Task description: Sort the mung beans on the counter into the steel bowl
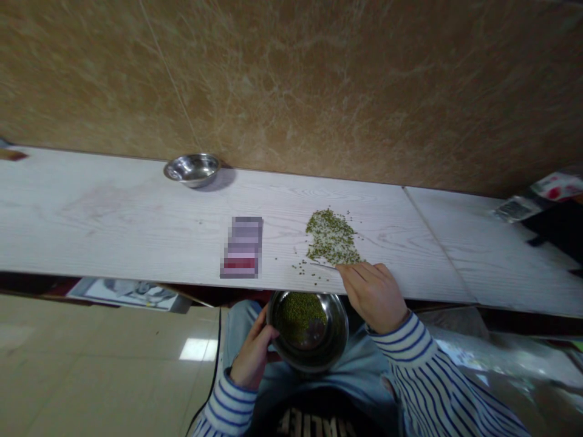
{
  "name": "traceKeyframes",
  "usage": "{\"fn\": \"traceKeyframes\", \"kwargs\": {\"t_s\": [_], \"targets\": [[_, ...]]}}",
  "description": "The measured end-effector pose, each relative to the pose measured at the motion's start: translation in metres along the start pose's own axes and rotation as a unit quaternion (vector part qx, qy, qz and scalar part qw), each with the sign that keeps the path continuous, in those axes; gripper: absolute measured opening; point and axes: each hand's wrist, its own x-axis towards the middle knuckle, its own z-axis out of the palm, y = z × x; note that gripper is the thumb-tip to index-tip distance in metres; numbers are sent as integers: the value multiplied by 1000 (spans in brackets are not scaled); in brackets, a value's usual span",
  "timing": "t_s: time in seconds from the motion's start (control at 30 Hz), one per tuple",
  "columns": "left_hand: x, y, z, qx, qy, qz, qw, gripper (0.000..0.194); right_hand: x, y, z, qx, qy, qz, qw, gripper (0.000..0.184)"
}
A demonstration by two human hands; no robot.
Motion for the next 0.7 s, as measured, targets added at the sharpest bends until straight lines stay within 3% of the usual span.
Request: {"fn": "traceKeyframes", "kwargs": {"t_s": [0.43, 0.7], "targets": [[-4, 4, 0, -12, 6, 4, 1000, 73, 16, -8, 5, -7, 5, 7, 1000, 19], [0, 0, -2, -18, 1, 1, 1000, 71, 8, -8, 1, 9, -2, -4, 1000, 18]]}}
